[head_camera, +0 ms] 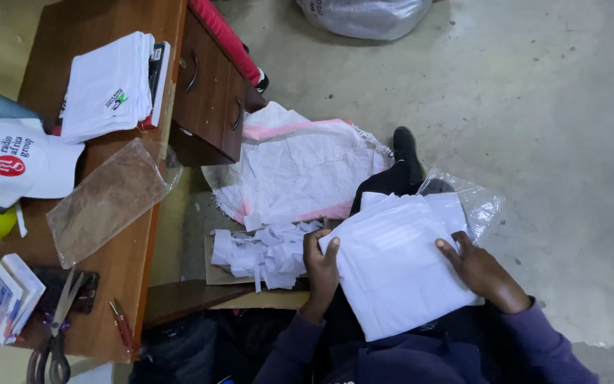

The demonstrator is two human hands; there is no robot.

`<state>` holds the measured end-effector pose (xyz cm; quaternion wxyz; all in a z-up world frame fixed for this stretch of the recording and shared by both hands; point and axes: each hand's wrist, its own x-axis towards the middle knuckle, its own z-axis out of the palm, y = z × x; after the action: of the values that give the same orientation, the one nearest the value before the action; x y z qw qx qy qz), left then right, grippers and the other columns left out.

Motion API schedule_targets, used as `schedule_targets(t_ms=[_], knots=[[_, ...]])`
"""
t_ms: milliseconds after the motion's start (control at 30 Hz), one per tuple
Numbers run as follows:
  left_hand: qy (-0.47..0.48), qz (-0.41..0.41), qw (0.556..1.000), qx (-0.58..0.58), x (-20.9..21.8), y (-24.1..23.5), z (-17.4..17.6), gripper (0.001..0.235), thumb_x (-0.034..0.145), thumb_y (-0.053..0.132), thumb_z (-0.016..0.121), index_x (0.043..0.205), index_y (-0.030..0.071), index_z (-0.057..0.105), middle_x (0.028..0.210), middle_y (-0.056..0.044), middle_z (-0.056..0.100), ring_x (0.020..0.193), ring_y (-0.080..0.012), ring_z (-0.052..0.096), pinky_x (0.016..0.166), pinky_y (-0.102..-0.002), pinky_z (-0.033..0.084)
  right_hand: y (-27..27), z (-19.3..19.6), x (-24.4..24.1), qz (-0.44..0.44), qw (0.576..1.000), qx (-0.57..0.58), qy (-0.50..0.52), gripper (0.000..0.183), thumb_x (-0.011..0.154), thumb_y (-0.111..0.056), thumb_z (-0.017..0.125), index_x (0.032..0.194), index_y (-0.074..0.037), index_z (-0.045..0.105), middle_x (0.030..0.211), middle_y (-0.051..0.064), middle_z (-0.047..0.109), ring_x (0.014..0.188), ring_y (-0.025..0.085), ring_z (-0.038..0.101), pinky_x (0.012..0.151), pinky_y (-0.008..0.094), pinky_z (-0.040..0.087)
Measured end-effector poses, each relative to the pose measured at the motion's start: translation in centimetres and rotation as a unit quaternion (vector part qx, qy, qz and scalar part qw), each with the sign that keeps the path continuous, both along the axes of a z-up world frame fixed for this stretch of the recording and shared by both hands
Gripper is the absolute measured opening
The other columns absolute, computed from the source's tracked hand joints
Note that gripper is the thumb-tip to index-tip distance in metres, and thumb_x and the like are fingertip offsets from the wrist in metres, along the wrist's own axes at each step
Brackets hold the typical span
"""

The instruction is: Folding white t-shirts and placing them into clear plastic bags for packaging.

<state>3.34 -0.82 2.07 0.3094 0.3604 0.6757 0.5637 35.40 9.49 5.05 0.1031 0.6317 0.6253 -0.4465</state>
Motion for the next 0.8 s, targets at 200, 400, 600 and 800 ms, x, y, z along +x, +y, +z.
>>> schedule_targets(t_ms=[200, 400, 600, 800], knots=[[0.025, -0.019, 0.999, -0.023, -1.0, -0.8, -4.6, 0.045, 0.106, 0.04, 0.068, 0.13, 0.003, 0.058, 0.124, -0.019, 0.055, 0.118, -0.0353, 0.054, 0.108, -0.048, 0.038, 0.6, 3.9, -0.9, 0.024, 0.999, -0.029, 0.005, 0.093, 0.102, -0.083, 0.027, 0.155, -0.008, 0.041, 0.119, 0.039, 0.076, 0.113, 0.053, 0.076, 0.097, 0.059, 0.058], [0.501, -0.172, 0.83, 0.178, -5.3, -4.6, -3.1, 0.041, 0.107, 0.006, 0.053, 0.148, 0.002, 0.06, 0.144, -0.018, 0.058, 0.134, -0.0404, 0.059, 0.117, -0.058, 0.042, -0.1, 7.3, -1.0, 0.0, 0.999, -0.043, 0.014, 0.072, 0.1, -0.058, 0.057, 0.148, -0.005, 0.051, 0.13, 0.041, 0.072, 0.126, 0.056, 0.068, 0.105, 0.06, 0.053], [0.617, -0.317, 0.684, 0.227, -4.8, -6.4, -3.8, 0.06, 0.103, 0.017, 0.054, 0.162, 0.022, 0.044, 0.167, -0.005, 0.048, 0.147, -0.026, 0.052, 0.126, -0.064, 0.028, 0.9, 4.9, -0.8, -0.025, 0.999, -0.017, 0.038, 0.067, 0.099, -0.054, 0.063, 0.139, -0.001, 0.064, 0.126, 0.041, 0.074, 0.125, 0.056, 0.067, 0.104, 0.06, 0.053], [0.538, -0.301, 0.689, 0.38, -2.2, -2.6, -2.4, 0.037, 0.11, 0.021, 0.045, 0.135, 0.007, 0.069, 0.139, -0.015, 0.071, 0.127, -0.032, 0.071, 0.114, -0.064, 0.047, 2.9, 5.3, -0.9, 0.081, 0.989, 0.113, 0.058, 0.062, 0.097, -0.046, 0.069, 0.144, -0.006, 0.062, 0.114, 0.037, 0.077, 0.111, 0.056, 0.073, 0.095, 0.061, 0.057]])
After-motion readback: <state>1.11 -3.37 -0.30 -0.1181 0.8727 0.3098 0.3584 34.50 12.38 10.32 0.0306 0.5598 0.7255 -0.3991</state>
